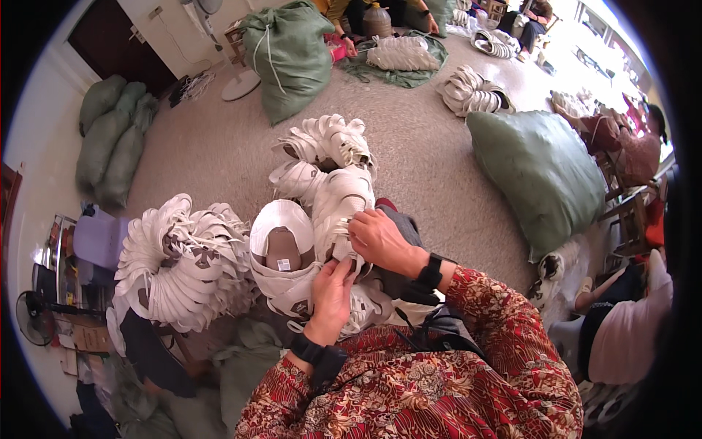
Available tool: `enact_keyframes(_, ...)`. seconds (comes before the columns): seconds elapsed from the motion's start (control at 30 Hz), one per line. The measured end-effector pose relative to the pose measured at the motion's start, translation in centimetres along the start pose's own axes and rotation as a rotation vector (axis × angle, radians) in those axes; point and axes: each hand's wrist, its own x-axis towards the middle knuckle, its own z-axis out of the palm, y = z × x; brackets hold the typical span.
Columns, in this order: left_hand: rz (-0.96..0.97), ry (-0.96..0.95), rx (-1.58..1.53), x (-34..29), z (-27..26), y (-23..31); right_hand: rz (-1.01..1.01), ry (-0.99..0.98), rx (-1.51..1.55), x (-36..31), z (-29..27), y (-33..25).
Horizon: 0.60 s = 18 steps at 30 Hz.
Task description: The recorder is threading or tying white straps/components for footwear while sitting on the floor in a shared workspace.
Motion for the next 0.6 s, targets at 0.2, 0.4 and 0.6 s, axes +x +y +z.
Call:
enact_keyframes(0.2,-0.128,-0.058,-0.222,2.8,0.3,-0.6,-0.223,-0.301,-0.022,-2.1,-1.6,0.3)
enact_keyframes(0.4,-0.095,-0.006,0.017,3.5,-0.1,-1.4,0.145,-0.295,0.301,-2.8,-2.4,-1.1)
enact_keyframes(0.6,-0.028,-0.017,0.089,2.4,0.8,-0.7,0.709,-0.378,0.677,-2.3,-1.5,-1.2)
